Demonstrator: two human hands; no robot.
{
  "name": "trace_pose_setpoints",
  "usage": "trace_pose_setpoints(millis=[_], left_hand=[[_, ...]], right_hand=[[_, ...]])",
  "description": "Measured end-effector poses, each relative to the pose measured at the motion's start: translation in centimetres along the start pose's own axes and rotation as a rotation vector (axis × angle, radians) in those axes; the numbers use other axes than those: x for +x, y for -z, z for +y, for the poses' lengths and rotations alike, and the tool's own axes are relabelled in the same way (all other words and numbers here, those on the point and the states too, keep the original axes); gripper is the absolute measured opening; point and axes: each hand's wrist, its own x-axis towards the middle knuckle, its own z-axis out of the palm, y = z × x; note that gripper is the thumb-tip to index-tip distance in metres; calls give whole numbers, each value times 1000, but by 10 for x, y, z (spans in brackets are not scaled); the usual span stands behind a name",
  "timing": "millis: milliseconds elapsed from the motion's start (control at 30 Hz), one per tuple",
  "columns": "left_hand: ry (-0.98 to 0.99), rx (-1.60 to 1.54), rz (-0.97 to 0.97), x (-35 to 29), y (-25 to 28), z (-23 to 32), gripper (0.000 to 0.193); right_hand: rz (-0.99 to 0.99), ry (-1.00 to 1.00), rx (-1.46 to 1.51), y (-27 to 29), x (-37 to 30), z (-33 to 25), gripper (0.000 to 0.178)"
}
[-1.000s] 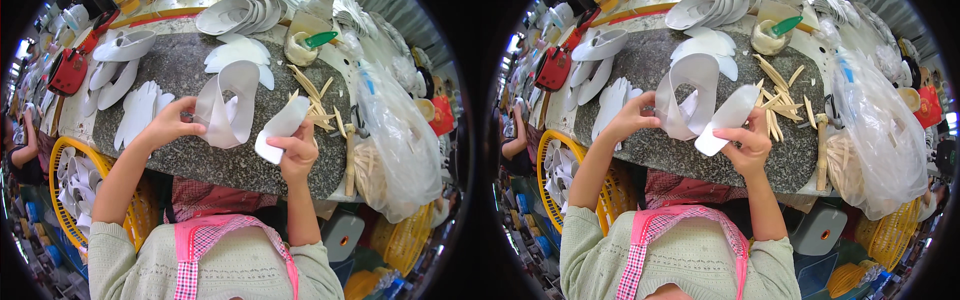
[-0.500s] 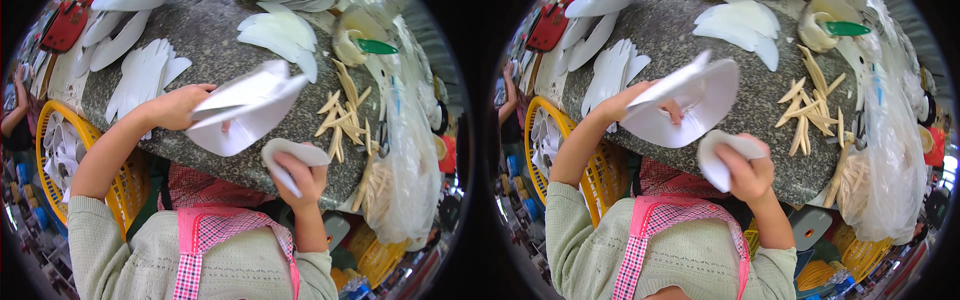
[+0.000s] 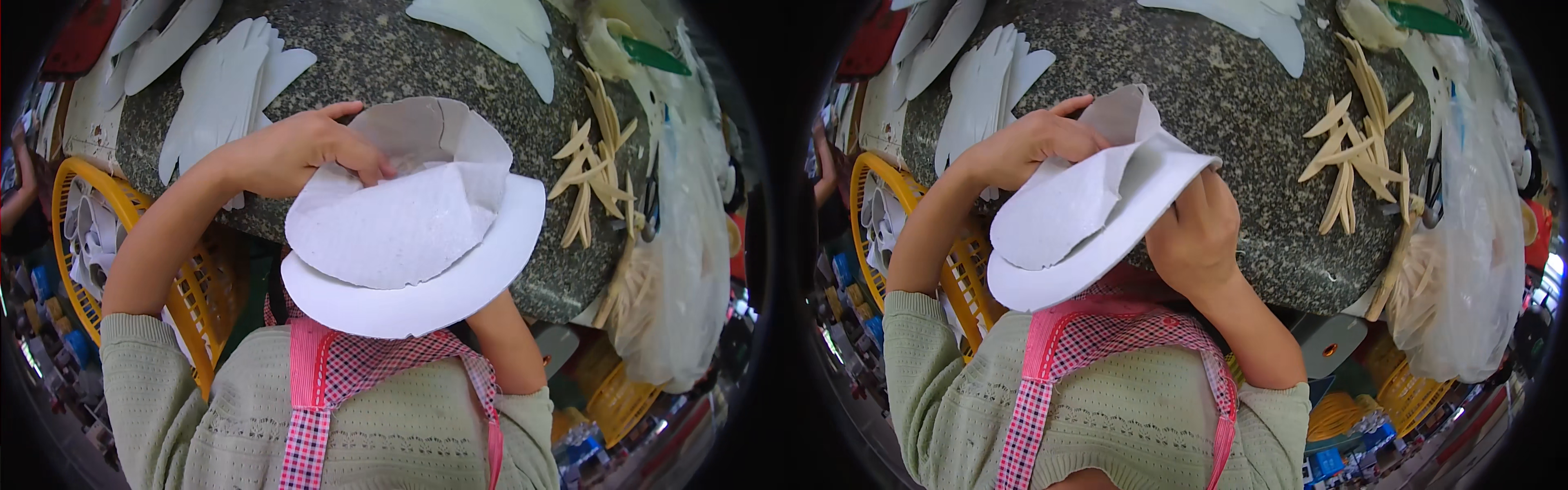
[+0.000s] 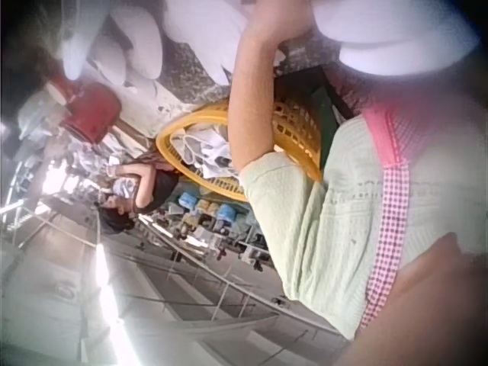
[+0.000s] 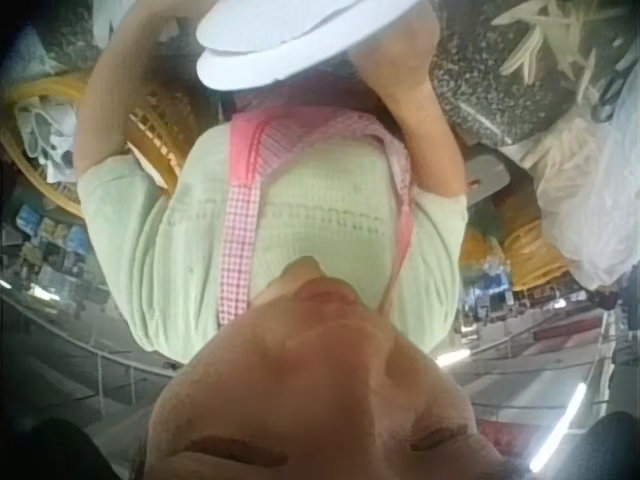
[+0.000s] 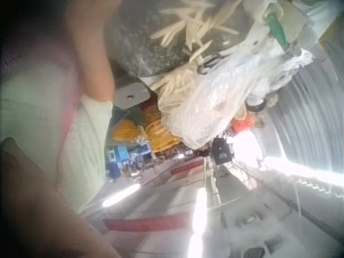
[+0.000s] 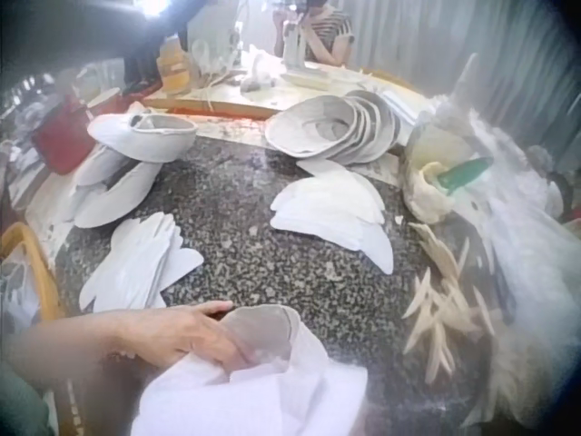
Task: The person assembles shoe components by fitting inner lining inserts into shoe uppers by hand, pressing and shaping the edges with their fingers and a small hammer, and placing assembled shoe parts into a basket.
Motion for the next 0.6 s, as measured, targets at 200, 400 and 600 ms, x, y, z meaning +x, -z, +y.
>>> trace_pose_setpoints(millis=[200,400,600], left_hand=[[19,14,6,4,0,0,14],[20,-8,63,6,-4,1,15],[7,-68,175,3,-11,-11,16]], right_hand=[[42,-18,-126,-12,-7,4,28],[176,12,-100,-24,-17,11,26],[-147,-105,-26,-3,-12,10,24]])
